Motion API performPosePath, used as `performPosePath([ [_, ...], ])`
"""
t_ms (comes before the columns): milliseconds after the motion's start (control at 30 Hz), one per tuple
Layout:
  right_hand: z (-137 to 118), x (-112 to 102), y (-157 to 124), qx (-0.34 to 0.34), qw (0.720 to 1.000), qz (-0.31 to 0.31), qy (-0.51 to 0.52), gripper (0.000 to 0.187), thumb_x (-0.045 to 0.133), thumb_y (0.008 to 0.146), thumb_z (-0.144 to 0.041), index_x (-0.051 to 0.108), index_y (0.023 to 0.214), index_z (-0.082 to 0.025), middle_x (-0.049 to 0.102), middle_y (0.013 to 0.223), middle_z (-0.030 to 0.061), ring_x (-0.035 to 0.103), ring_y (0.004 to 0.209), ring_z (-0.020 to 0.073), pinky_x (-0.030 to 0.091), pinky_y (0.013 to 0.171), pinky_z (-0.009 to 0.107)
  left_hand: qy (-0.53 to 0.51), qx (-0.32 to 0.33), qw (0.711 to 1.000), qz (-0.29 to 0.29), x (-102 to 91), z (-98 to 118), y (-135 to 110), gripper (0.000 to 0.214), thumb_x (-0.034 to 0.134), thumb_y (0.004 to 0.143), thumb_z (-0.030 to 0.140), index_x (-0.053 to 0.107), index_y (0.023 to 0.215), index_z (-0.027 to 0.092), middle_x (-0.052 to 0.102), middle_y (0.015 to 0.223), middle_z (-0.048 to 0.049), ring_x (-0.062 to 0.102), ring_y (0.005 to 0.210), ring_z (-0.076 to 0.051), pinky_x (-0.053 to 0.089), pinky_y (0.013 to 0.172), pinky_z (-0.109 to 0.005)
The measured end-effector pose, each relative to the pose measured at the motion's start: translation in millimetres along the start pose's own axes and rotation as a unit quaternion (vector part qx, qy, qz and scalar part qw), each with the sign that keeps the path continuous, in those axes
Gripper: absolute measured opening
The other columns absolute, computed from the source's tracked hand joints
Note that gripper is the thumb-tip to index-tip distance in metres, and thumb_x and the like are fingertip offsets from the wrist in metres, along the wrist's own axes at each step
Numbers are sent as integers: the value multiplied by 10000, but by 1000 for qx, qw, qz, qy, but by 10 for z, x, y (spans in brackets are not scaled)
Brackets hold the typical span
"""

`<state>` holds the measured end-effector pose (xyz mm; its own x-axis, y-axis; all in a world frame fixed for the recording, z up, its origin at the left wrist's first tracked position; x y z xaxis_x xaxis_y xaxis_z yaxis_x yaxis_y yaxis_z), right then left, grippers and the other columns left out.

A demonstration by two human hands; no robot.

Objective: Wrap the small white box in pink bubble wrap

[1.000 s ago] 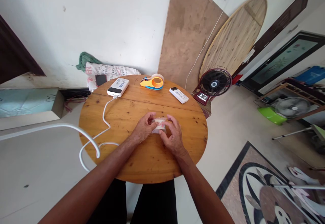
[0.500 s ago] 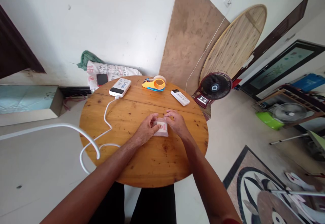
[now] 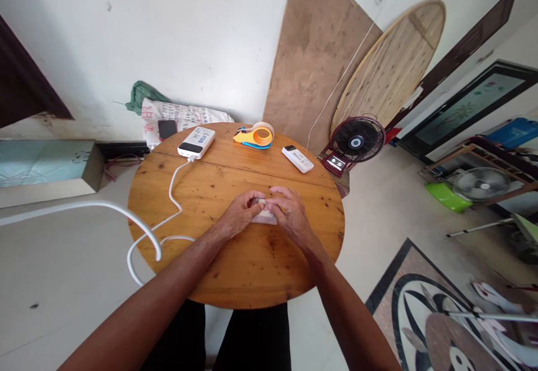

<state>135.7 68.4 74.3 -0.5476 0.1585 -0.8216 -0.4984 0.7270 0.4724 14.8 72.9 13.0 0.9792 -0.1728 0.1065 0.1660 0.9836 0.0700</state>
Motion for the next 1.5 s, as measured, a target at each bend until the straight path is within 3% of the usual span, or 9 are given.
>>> performPosePath([
  [300,-151,-7,-163,-73,988,-67,-119,270,553,883,-332,637,1118,-228,553,1287,112,444,1207,279,369,940,437,6,-13,1000,-3,0,-17,-1,336,601,744,387,611,988,156,643,869,-28,561,761,-160,444,685,-275],
  [433,-168,45,-292,-64,984,-26,-163,298,526,899,-256,583,1191,-230,566,1280,121,450,1201,274,369,931,439,8,-28,999,22,-40,-48,0,339,619,722,392,625,969,161,637,800,-7,547,684,-147,429,626,-263],
  [600,-191,91,-398,-59,986,51,-145,255,504,912,-215,599,1144,-258,590,1256,87,479,1182,238,367,932,410,-21,-32,999,19,-32,-58,-17,383,657,702,456,632,942,159,647,781,-8,557,662,-141,443,622,-266],
  [733,-220,84,-422,-64,985,65,-144,232,488,913,-187,624,1070,-289,590,1254,68,491,1169,221,354,937,408,-22,-24,999,16,-20,-5,-39,439,722,641,448,621,956,159,650,797,-7,568,679,-140,459,628,-264],
  [867,-220,36,-429,-65,988,56,-132,197,512,899,-238,616,1065,-261,576,1258,89,501,1150,234,369,918,408,-17,-36,999,4,-14,-1,-40,434,715,649,424,601,967,152,625,767,6,546,647,-124,441,610,-254],
  [1000,-149,9,-412,-48,990,52,-119,319,549,875,-318,569,1177,-216,524,1312,141,484,1179,265,378,917,423,-21,-19,1000,5,-28,-35,-9,528,709,658,389,542,1095,143,623,907,-27,571,779,-152,456,696,-278],
  [1233,-194,126,-296,-40,990,-7,-133,242,532,866,-188,610,1092,-229,539,1310,99,399,1270,269,331,982,443,-8,6,1000,8,-26,-37,14,551,666,701,368,487,1181,164,564,850,7,539,763,-141,445,712,-275],
  [1367,-211,104,-301,-34,993,-24,-113,216,567,843,-215,603,1056,-214,545,1302,100,441,1227,256,352,970,421,-10,1,1000,12,-35,-47,6,568,666,700,349,474,1197,151,568,904,-8,546,773,-143,453,709,-277],
  [1500,-150,61,-370,-7,994,-12,-108,392,600,832,-296,542,1209,-207,470,1382,128,451,1217,265,363,958,425,-29,-1,1000,1,-24,-97,14,598,648,709,331,447,1237,133,591,948,-34,560,785,-150,463,701,-281],
])
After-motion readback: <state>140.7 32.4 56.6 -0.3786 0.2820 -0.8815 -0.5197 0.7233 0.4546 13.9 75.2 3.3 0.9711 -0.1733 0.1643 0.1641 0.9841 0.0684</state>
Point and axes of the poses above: each hand's wrist, its own y-axis towards the middle knuckle, its own x-axis out of the palm, z = x × y, the point moved 7 cm from there along y, towards the middle knuckle
